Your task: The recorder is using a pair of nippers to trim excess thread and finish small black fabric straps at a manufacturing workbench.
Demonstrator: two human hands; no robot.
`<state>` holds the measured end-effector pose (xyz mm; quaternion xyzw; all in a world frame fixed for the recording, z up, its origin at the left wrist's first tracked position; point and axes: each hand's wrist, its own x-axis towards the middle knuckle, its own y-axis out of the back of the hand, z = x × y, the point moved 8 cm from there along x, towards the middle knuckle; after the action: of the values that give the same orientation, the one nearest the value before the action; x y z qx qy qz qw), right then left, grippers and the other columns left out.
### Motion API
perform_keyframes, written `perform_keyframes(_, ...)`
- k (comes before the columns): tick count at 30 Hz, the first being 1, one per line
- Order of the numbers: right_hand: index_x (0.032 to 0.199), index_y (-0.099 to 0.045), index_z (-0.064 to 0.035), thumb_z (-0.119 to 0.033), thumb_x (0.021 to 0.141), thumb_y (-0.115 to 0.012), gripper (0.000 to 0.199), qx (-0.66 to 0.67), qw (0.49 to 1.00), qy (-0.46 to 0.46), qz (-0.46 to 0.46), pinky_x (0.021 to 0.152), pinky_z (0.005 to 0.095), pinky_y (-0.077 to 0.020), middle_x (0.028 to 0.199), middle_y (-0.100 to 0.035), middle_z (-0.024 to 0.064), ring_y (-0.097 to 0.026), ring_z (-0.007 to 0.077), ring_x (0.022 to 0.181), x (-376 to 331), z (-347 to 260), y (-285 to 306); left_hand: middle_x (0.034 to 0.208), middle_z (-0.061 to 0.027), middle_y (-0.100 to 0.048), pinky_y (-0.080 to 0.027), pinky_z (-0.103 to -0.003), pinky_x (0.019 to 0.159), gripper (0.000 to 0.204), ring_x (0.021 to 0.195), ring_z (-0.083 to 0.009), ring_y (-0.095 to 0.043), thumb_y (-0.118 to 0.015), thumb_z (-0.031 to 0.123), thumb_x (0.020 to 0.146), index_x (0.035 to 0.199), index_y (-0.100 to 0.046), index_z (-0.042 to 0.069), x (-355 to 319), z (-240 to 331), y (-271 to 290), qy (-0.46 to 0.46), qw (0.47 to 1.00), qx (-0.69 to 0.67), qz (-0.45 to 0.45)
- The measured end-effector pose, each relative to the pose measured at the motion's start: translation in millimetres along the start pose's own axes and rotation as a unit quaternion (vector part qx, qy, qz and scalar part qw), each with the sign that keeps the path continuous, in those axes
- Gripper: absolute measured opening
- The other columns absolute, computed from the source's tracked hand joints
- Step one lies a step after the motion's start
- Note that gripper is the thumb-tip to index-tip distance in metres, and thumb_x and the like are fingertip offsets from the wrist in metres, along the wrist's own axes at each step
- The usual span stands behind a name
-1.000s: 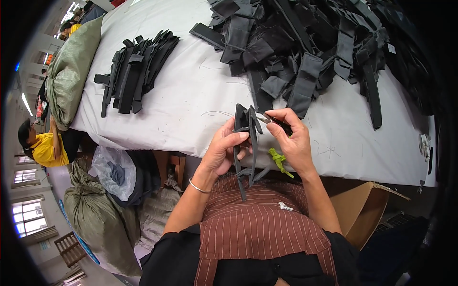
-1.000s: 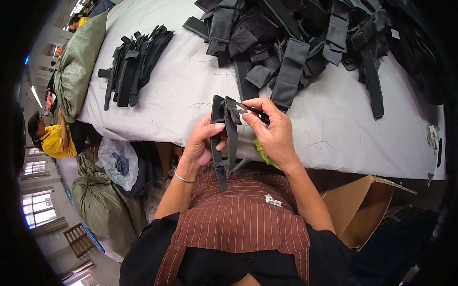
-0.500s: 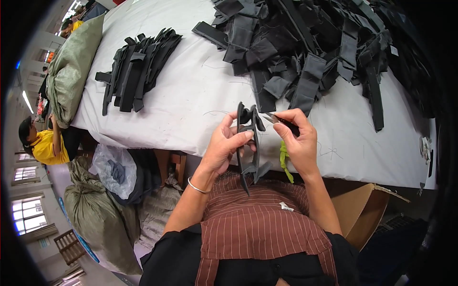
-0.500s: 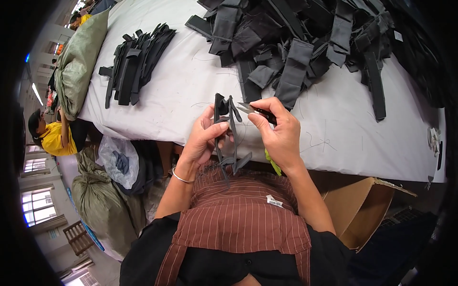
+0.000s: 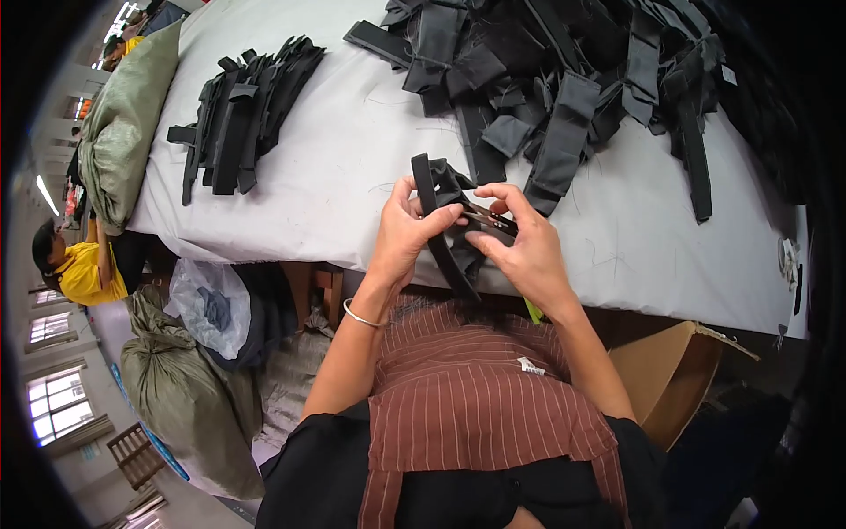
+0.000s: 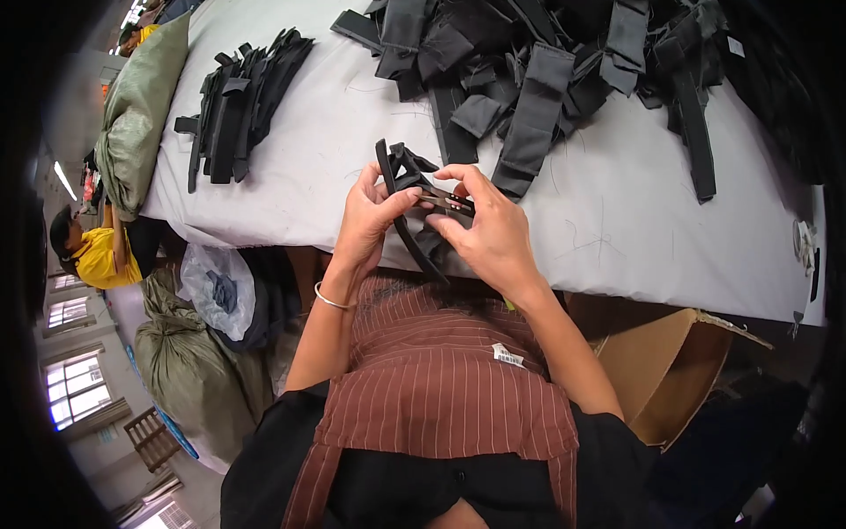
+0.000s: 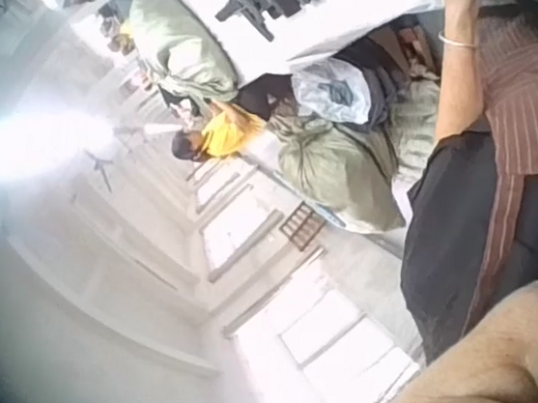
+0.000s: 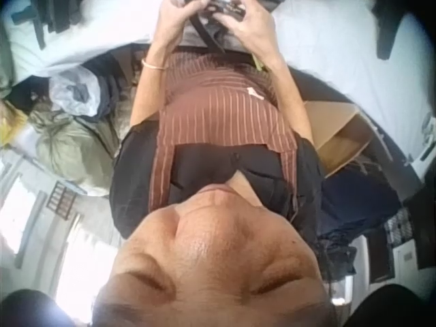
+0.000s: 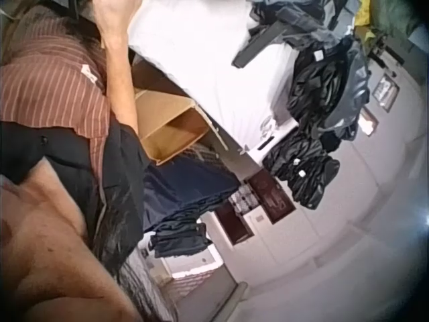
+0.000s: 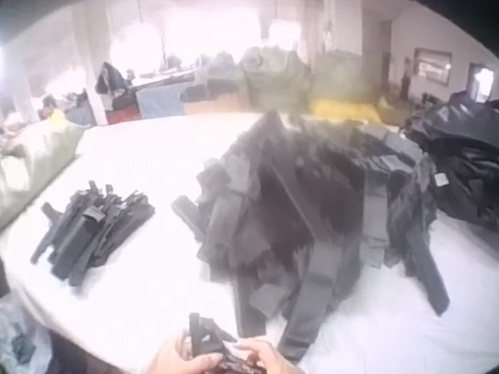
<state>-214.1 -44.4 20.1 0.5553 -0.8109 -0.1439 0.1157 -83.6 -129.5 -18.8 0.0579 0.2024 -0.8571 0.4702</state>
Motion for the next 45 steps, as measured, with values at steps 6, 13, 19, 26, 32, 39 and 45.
perform_keyframes(6,0.112,-0.057,-0.0147,-0.010,0.077,-0.070,0.038,-0.019,0.999,-0.026,0.036,0.065,0.0338,-0.0473,0.077,-0.062,0.0071,-0.062,0.0231,0.071,5,31,2,0.098,-0.0124,-0.064,-0.052,-0.028,0.081,0.043,0.085,-0.0161,-0.065,-0.069,0.002,0.080,0.113,-0.041,-0.001,1,-11,-11,0.011,1.000,-0.012,-0.019)
perform_keyframes(13,0.109,-0.060,-0.0113,-0.019,0.078,-0.071,0.034,-0.120,0.989,0.047,0.069,0.068,0.0343,-0.0471,0.085,-0.064,0.0061,-0.061,0.0225,0.077,-8,2,33,0.103,-0.0140,-0.062,-0.051,-0.028,0.084,0.038,0.092,-0.0165,-0.064,-0.062,0.000,0.082,0.113,-0.040,-0.002,-4,-13,-15,-0.022,1.000,0.017,-0.009)
perform_keyframes(19,0.093,-0.066,-0.0085,-0.020,0.080,-0.069,0.018,-0.211,0.977,0.036,-0.003,0.064,0.0336,-0.0457,0.079,-0.063,0.0045,-0.059,0.0219,0.072,-33,9,31,0.103,-0.0146,-0.061,-0.051,-0.029,0.084,0.036,0.092,-0.0170,-0.064,-0.061,0.001,0.083,0.111,-0.040,-0.003,-4,-13,-15,-0.015,0.999,0.033,-0.011)
perform_keyframes(26,0.096,-0.067,-0.0117,-0.017,0.077,-0.070,0.020,-0.176,0.984,0.022,0.027,0.058,0.0347,-0.0450,0.080,-0.063,0.0041,-0.060,0.0231,0.066,-35,14,25,0.104,-0.0167,-0.062,-0.050,-0.031,0.088,0.036,0.096,-0.0196,-0.064,-0.062,0.005,0.085,0.113,-0.040,-0.003,-4,-11,-15,-0.011,0.999,0.046,-0.020)
perform_keyframes(32,0.095,-0.068,-0.0144,-0.004,0.069,-0.065,0.028,-0.200,0.977,0.068,-0.025,0.058,0.0357,-0.0445,0.076,-0.061,0.0034,-0.061,0.0233,0.067,-23,18,4,0.107,-0.0174,-0.062,-0.049,-0.033,0.091,0.038,0.098,-0.0220,-0.064,-0.062,0.007,0.086,0.117,-0.040,-0.003,-3,-12,-15,0.002,0.998,0.042,-0.036)
perform_keyframes(39,0.084,-0.062,-0.0077,0.005,0.066,-0.058,0.022,-0.218,0.965,0.145,0.002,0.060,0.0368,-0.0430,0.074,-0.060,0.0058,-0.059,0.0271,0.067,-16,9,-8,0.107,-0.0138,-0.060,-0.049,-0.031,0.089,0.042,0.098,-0.0193,-0.062,-0.063,0.008,0.086,0.120,-0.040,-0.002,-1,-12,-14,0.005,0.997,0.025,-0.070)
perform_keyframes(45,0.084,-0.059,-0.0095,0.002,0.067,-0.058,0.020,-0.198,0.967,0.148,0.057,0.059,0.0370,-0.0419,0.072,-0.059,0.0040,-0.061,0.0252,0.069,-13,7,-11,0.108,-0.0104,-0.059,-0.046,-0.029,0.090,0.045,0.098,-0.0157,-0.059,-0.064,0.010,0.086,0.122,-0.041,-0.001,-2,-13,-10,0.034,0.997,0.021,-0.061)
